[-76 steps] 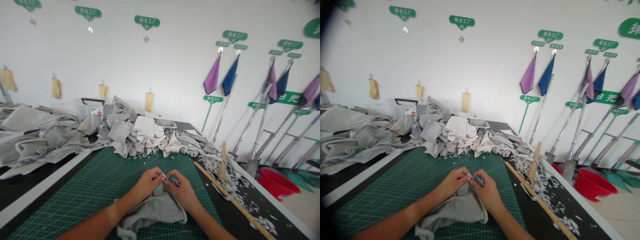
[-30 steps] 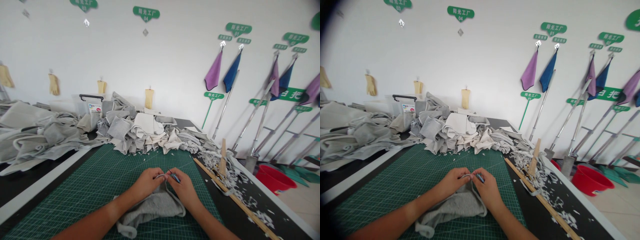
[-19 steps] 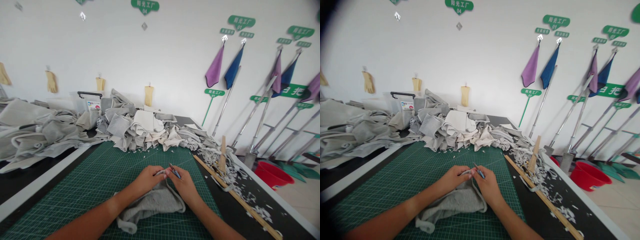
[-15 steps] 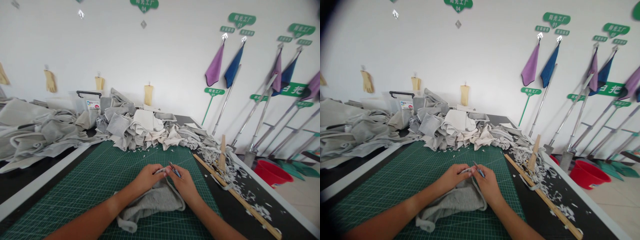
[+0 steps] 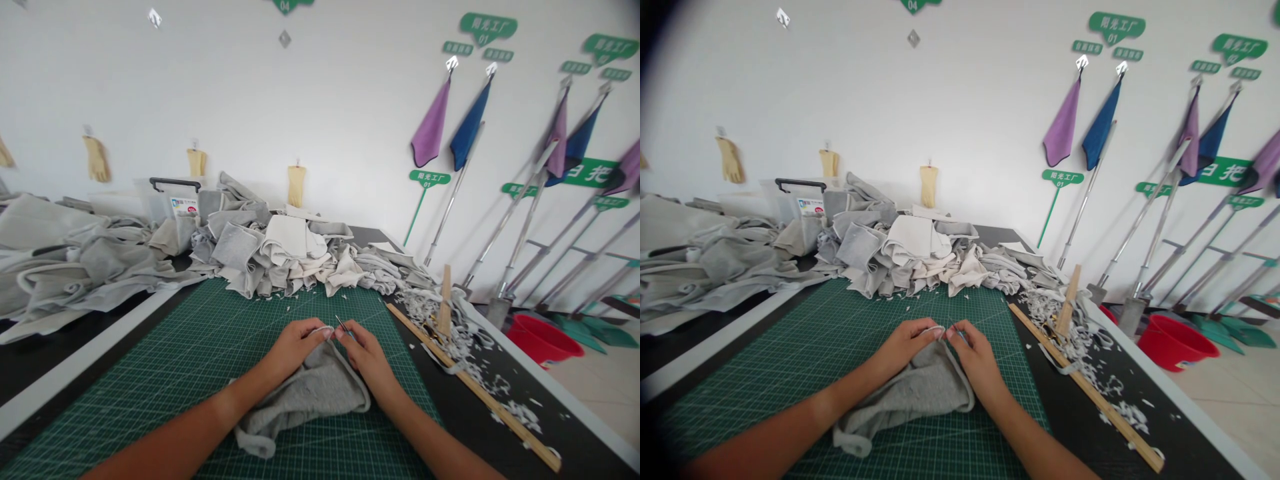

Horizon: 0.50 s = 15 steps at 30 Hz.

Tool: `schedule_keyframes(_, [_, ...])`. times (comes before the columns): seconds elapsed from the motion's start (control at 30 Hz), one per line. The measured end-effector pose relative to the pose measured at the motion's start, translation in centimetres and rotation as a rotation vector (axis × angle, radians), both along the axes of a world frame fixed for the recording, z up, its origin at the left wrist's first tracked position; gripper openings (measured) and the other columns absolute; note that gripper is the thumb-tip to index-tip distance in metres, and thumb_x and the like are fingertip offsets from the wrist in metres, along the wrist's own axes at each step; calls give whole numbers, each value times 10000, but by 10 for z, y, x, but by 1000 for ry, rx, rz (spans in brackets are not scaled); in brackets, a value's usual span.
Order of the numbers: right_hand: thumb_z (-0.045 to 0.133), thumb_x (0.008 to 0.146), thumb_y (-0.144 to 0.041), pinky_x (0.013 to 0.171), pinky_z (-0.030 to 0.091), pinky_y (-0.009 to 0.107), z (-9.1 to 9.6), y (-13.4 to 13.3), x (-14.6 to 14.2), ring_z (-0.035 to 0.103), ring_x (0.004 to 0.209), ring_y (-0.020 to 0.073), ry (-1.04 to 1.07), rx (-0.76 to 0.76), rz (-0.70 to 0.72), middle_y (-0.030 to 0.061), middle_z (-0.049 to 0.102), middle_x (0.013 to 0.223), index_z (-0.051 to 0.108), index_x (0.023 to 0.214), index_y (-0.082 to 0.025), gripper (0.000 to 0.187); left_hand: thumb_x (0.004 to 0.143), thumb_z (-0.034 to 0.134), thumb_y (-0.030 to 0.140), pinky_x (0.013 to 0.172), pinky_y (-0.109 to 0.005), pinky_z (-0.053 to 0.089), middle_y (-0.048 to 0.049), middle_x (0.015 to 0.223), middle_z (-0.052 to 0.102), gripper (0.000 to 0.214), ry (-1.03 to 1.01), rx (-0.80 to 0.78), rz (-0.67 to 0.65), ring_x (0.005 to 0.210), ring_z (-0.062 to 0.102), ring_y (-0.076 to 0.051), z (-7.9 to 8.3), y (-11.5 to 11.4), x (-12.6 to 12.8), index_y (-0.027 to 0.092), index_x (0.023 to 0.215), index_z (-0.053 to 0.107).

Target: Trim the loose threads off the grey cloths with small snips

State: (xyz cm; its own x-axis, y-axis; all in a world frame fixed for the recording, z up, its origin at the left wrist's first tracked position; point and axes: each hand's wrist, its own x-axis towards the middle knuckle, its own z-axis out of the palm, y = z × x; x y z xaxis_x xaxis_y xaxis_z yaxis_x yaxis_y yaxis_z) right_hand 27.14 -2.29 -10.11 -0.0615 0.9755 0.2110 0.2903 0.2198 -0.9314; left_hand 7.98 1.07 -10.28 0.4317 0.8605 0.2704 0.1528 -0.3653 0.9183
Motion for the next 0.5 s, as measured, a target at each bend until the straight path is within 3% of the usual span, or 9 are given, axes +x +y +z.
schedule_keyframes(0.23, [521, 976, -521, 544, 266, 229, 2, -8, -3, 312, 595, 106, 113, -130, 149, -48, 373, 667, 551, 822, -196, 362, 982, 502, 428, 738, -238, 421, -5, 792, 643, 362, -10, 59, -2, 785, 567, -155, 2, 0, -1, 157, 841, 696])
schedule_keyframes(0.5, [470, 1005, -531, 627, 317, 234, 2, -11, -4, 391, 690, 124, 22, -75, 122, -39, 418, 723, 487, 792, -199, 394, 978, 515, 395, 806, -252, 451, -18, 859, 676, 308, -25, 66, -8, 849, 600, -171, 4, -2, -1, 165, 891, 700])
